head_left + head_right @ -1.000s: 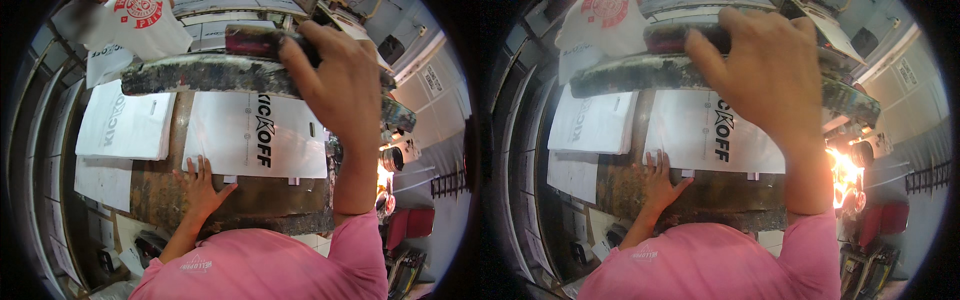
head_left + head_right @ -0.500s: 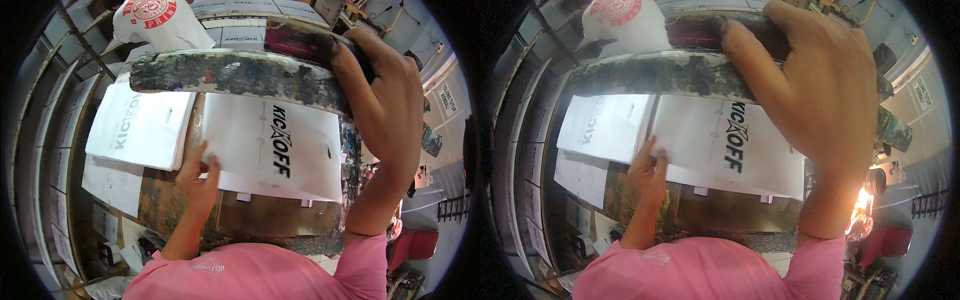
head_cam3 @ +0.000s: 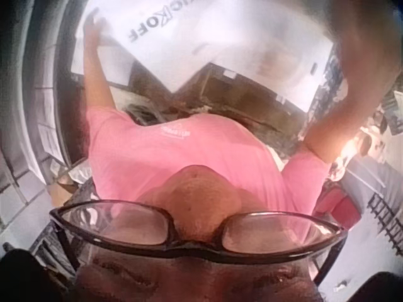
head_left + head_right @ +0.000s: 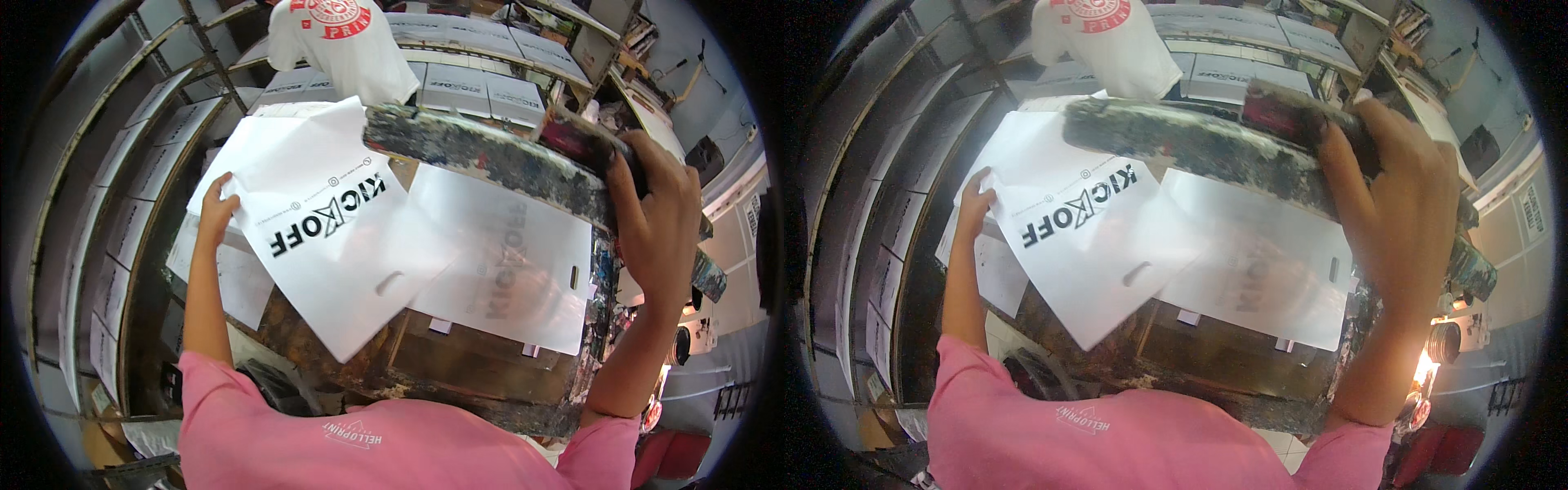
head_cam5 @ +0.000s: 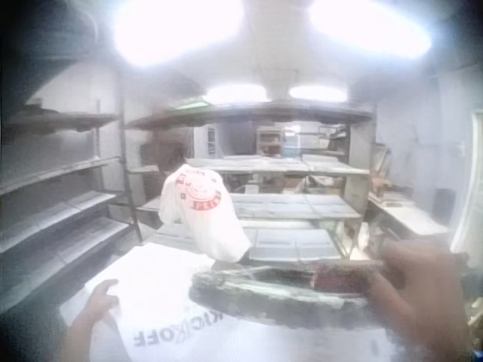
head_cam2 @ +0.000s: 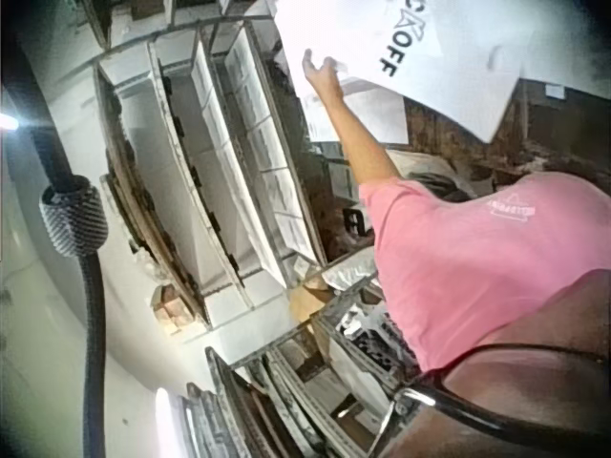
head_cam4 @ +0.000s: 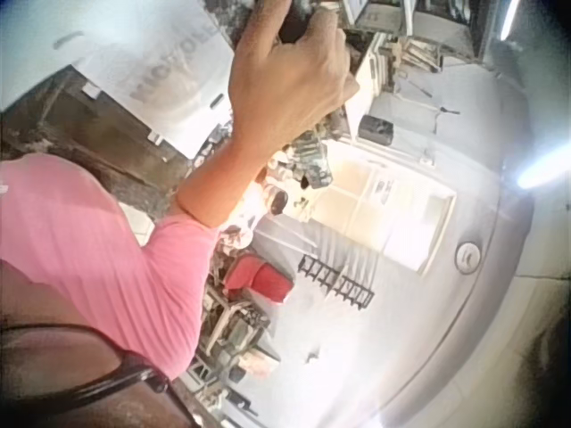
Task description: The person performs manual screen printing on white plastic bags by placing each bag on the printing surface, lowering the screen, and using a squeegee to apply black ink before lifting the screen and moving the bag aside.
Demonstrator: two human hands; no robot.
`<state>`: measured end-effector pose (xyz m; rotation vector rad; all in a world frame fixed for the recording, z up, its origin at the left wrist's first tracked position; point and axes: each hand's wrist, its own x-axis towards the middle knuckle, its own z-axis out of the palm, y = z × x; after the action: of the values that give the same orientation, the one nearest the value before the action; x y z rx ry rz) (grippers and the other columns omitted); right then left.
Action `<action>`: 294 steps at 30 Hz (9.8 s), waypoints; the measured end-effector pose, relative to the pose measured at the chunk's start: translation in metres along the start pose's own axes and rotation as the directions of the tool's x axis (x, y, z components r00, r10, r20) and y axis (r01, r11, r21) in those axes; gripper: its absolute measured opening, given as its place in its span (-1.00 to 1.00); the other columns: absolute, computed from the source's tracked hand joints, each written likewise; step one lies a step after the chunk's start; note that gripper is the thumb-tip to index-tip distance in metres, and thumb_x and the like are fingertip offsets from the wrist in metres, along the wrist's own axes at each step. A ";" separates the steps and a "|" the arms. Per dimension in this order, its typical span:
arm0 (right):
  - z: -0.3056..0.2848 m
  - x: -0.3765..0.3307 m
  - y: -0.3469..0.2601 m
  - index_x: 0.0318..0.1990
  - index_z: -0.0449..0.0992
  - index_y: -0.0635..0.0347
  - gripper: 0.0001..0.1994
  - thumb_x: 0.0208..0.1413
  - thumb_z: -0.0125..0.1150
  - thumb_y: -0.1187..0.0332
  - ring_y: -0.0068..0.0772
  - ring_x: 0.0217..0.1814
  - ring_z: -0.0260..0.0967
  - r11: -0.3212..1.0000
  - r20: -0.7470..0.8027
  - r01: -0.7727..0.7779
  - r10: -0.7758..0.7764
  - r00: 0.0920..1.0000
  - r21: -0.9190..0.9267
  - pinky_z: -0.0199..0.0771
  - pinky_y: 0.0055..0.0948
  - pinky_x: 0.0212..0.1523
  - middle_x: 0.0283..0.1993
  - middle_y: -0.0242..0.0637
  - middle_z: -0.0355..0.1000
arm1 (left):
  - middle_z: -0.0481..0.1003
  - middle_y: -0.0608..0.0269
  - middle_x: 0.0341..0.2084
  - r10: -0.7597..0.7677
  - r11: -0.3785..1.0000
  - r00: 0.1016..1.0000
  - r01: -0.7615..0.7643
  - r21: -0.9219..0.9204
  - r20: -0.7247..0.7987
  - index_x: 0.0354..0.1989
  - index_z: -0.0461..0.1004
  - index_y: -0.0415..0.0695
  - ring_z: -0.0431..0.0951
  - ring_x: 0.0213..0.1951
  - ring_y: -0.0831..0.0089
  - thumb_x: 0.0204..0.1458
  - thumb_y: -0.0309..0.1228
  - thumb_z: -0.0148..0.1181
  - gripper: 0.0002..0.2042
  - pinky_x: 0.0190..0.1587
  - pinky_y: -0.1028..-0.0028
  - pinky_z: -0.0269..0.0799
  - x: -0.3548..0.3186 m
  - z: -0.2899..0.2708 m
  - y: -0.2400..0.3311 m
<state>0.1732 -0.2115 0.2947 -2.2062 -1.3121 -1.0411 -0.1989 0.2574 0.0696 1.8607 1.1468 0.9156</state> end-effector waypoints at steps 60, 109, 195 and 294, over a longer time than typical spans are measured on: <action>0.110 -0.271 -0.043 -0.06 0.54 0.10 -0.58 -0.04 0.47 0.13 -0.17 -0.15 0.42 0.944 0.605 -0.116 -0.101 0.789 0.308 0.53 -0.19 -0.28 -0.24 -0.26 0.40 | 0.43 -0.15 0.12 -0.332 0.214 0.615 0.788 -0.577 0.716 0.31 0.19 -0.35 0.52 0.13 0.03 0.19 0.46 -0.25 -0.03 0.28 -0.03 0.39 -0.348 0.190 0.057; -0.037 0.022 -0.012 -0.57 0.52 0.33 -0.49 0.24 -0.05 0.06 -0.14 -0.59 0.34 0.976 0.159 -0.074 0.042 0.986 0.203 0.43 -0.14 -0.11 -0.65 -0.11 0.42 | 0.65 0.04 -0.24 0.427 0.904 0.902 -0.424 -0.059 0.057 0.16 0.53 -0.31 0.60 -0.33 0.49 0.12 -0.50 0.35 -0.59 -0.29 0.52 0.48 -0.226 0.256 0.189; 0.336 -0.114 0.076 -0.11 0.56 0.06 -0.67 0.17 0.27 0.02 -0.05 -0.07 0.49 0.981 0.478 -0.007 -0.089 0.874 0.196 0.54 -0.06 -0.15 -0.19 -0.21 0.47 | 0.38 -0.21 0.22 -0.235 0.330 0.621 0.774 -0.540 0.747 0.38 0.13 -0.35 0.42 0.27 -0.03 0.06 0.57 -0.38 0.11 0.35 -0.12 0.30 -0.348 0.177 0.027; 0.343 -0.102 0.116 0.14 0.50 -0.12 -0.69 0.26 0.13 0.26 0.03 -0.03 0.47 0.959 0.440 0.070 -0.191 0.877 0.275 0.51 0.03 -0.05 -0.13 -0.14 0.50 | 0.38 -0.18 0.22 -0.311 0.346 0.624 0.777 -0.526 0.717 0.45 0.04 -0.23 0.45 0.24 0.02 0.25 0.41 -0.35 -0.08 0.33 0.00 0.35 -0.348 0.190 0.041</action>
<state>0.3829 -0.1122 -0.0017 -2.2670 -1.7073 -0.3525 -0.1390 -0.1197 -0.0466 0.6958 0.7219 0.3432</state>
